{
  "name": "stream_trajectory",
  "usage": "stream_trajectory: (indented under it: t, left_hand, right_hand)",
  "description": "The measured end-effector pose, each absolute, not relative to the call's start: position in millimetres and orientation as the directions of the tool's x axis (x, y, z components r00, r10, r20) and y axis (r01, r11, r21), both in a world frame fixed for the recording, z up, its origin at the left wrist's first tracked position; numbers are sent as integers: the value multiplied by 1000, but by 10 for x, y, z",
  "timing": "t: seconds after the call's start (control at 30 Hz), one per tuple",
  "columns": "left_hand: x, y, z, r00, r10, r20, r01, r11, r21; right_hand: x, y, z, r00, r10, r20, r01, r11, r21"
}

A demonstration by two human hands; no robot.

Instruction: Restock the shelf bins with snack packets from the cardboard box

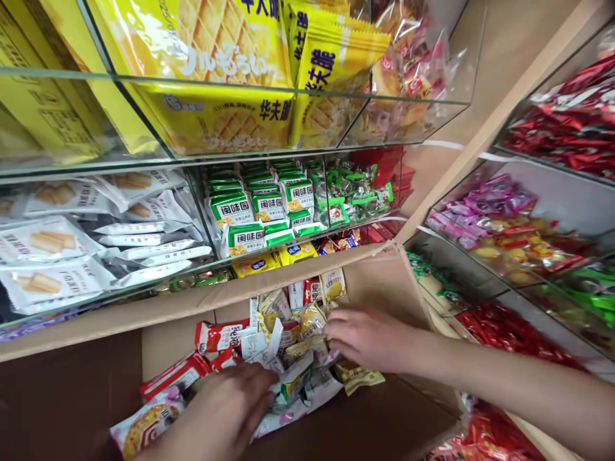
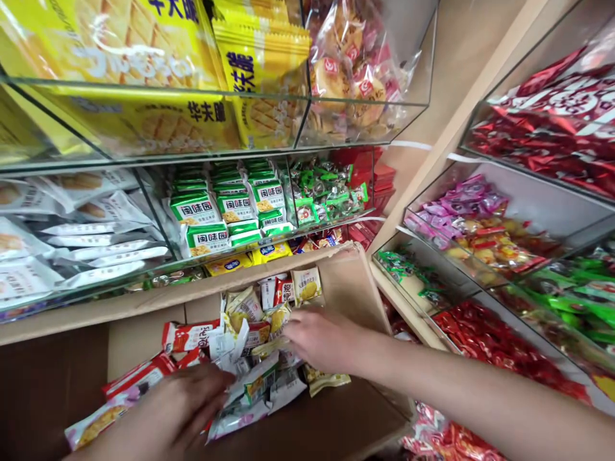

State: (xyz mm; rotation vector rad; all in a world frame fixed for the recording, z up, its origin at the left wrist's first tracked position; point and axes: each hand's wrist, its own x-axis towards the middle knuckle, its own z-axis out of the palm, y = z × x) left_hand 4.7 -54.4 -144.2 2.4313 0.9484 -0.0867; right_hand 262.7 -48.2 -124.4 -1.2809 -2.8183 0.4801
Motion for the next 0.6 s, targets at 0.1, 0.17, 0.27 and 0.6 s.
stream_trajectory:
  t: [0.1, 0.17, 0.27, 0.6]
  left_hand:
    - [283, -586, -1735, 624, 682, -382, 770, -456, 446]
    - [412, -569, -1813, 590, 702, -398, 793, -413, 448]
    - [419, -544, -1832, 590, 721, -362, 780, -394, 487]
    - [219, -706, -1553, 272, 910, -313, -22, 331, 943]
  right_hand:
    - [2403, -517, -1637, -706, 687, -171, 703, 651, -287]
    - [2240, -516, -1745, -702, 689, -180, 709, 653, -265]
    - [2101, -527, -1729, -639, 735, -227, 763, 572, -301]
    - [2092, -665, -1419, -446, 859, -250, 147, -205, -968]
